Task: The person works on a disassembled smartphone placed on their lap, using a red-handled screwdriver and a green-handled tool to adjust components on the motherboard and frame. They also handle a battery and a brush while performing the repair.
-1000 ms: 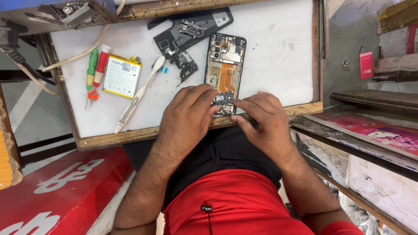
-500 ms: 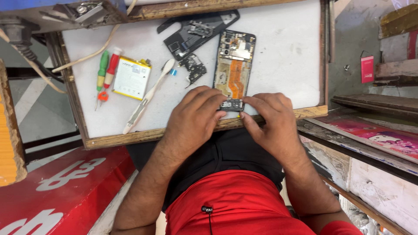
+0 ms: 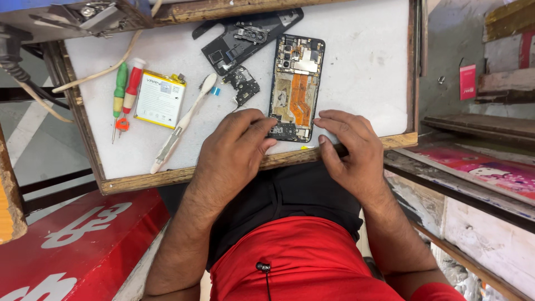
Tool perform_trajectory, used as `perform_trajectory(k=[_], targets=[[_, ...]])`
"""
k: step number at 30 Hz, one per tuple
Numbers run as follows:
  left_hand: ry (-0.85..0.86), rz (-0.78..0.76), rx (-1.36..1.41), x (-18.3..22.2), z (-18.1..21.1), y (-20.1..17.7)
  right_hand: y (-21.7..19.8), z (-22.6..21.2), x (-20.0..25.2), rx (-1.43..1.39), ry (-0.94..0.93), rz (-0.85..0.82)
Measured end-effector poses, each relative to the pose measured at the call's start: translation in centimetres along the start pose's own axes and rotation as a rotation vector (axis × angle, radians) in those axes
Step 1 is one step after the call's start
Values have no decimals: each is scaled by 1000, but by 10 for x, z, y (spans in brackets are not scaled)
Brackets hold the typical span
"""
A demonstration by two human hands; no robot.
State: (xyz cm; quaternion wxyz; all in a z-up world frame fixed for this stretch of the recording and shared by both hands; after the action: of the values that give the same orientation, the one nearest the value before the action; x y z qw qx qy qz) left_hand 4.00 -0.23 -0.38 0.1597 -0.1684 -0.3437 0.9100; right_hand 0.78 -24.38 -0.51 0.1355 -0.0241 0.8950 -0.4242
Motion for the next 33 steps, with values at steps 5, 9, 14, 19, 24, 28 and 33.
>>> perform_trajectory(k=[5,9,14,19,24,28,33], targets=[[118,-31,-118,-7,9,9,1,0,0,-7,38,9],[133,-41,-176,-13,11,12,1,0,0,22,40,5],[131,-72,-209,-16,13,15,3,5,-1,14,32,-20],[119,-94,-209,-19,15,14,1,9,0,1,24,-50],[113,-135,-181,-24,16,11,0,8,-1,-10,25,-60],[90,-150,-143,-27,17,9,2,8,-2,6,23,-52],[82,-150,-145,-26,16,10,5,7,-2,43,-1,-42]])
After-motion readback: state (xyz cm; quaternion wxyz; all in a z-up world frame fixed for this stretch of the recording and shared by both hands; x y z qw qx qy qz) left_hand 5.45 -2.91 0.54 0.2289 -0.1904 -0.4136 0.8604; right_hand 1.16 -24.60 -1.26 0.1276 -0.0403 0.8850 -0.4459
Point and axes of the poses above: each hand's wrist, its own x-axis away from the middle knuckle, its own y-axis out of the palm, z = x × y, the point moved 1 cm from there along -x, towards the middle knuckle, and after that the axes turned 2 degrees about z, right-handed, at the moved point
